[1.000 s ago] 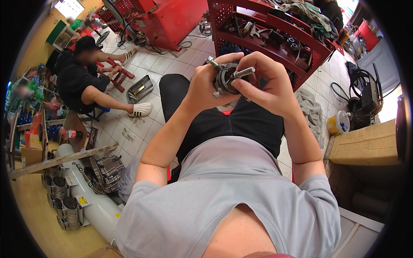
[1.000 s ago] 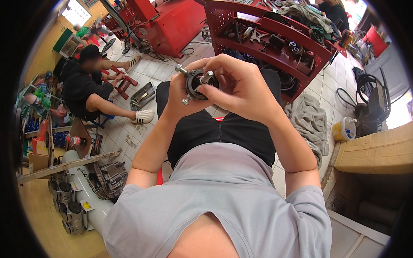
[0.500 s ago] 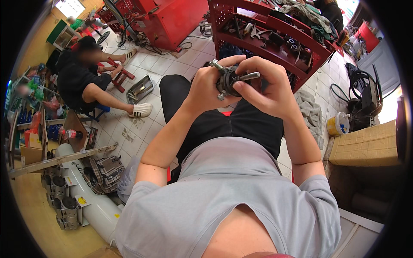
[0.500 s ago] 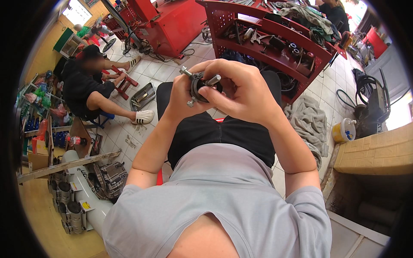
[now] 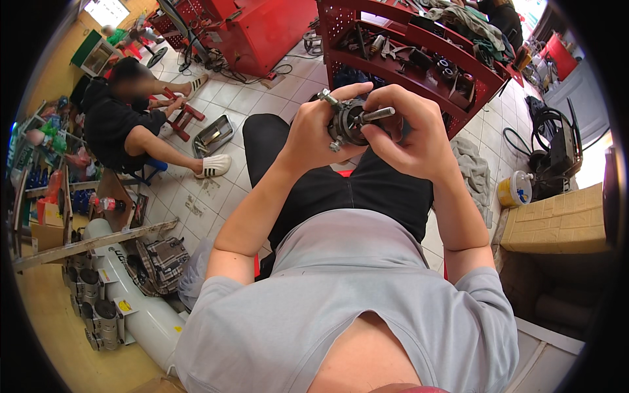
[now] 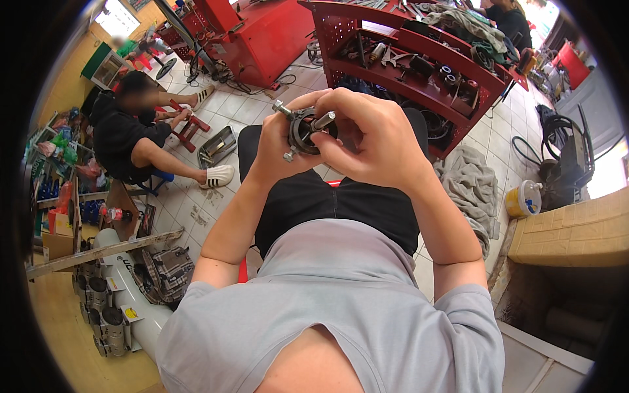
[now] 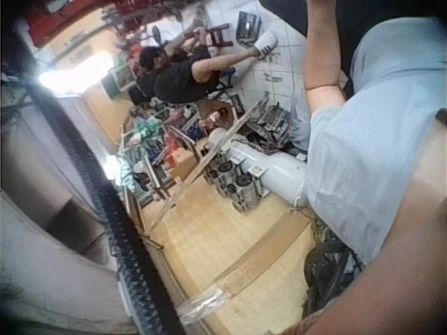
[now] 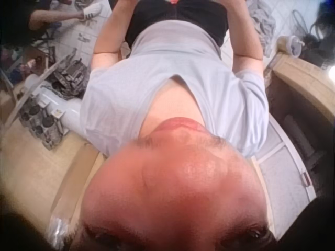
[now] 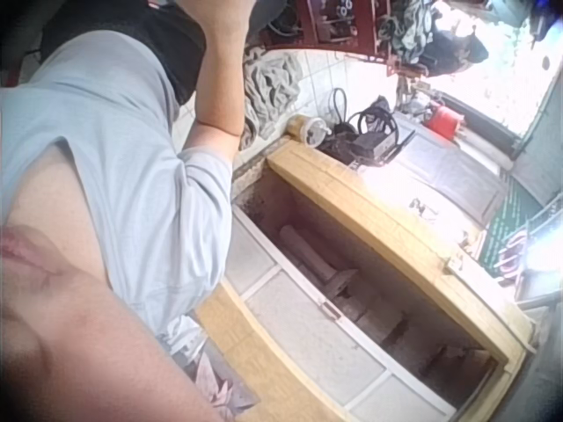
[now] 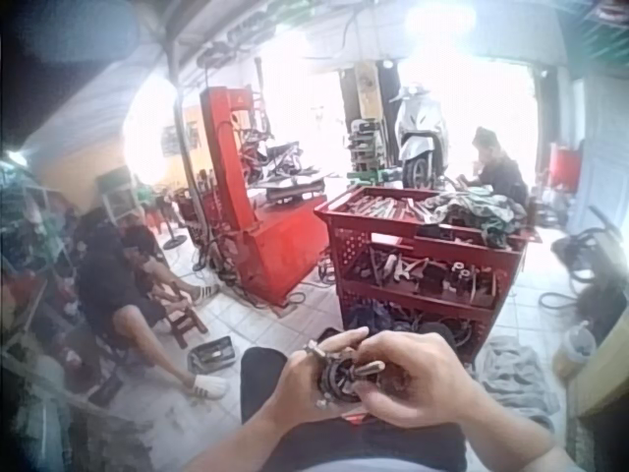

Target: The person sits on a low stool in a workshop and assembles a mechanical component, likely a carburetor, by hand. They insert a metal rod into the central housing and tighten a ring around it, occasionally reaching for small parts from a metal tray on the floor.

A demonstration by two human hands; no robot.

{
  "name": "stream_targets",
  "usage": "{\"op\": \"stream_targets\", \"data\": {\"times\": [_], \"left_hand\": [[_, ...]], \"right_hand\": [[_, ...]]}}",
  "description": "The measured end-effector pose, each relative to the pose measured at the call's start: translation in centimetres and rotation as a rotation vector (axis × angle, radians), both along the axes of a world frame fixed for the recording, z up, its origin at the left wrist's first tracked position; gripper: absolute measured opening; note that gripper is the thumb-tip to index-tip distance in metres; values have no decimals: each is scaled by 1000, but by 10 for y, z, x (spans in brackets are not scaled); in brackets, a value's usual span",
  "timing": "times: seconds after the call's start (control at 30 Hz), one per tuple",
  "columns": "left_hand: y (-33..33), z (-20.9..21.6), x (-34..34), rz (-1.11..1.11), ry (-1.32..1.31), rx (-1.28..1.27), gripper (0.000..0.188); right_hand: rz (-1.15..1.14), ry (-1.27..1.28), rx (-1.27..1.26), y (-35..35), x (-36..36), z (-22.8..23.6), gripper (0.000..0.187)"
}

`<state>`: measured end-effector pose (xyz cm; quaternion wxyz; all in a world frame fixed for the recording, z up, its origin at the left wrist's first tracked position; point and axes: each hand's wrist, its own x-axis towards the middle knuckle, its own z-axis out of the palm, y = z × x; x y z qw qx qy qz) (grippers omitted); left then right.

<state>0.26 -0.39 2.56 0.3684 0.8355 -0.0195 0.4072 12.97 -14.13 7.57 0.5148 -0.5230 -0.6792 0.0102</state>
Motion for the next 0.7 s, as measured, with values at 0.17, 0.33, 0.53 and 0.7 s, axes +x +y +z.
{"op": "stream_targets", "data": {"times": [0.17, 0.33, 0.53, 0.7], "left_hand": [[0, 0, 0, -7, -1, -3, 67], [0, -2, 1, 12, -37, 10, 73], [0, -3, 1, 13, -39, 5, 76], [0, -2, 1, 17, -56, 16, 77]], "right_hand": [[-26, -39, 8, 1, -1, -2, 25], [-27, -86, 9, 0, 3, 0, 25], [-41, -59, -4, 0, 0, -1, 24], [-7, -37, -31, -3, 2, 5, 24]]}}
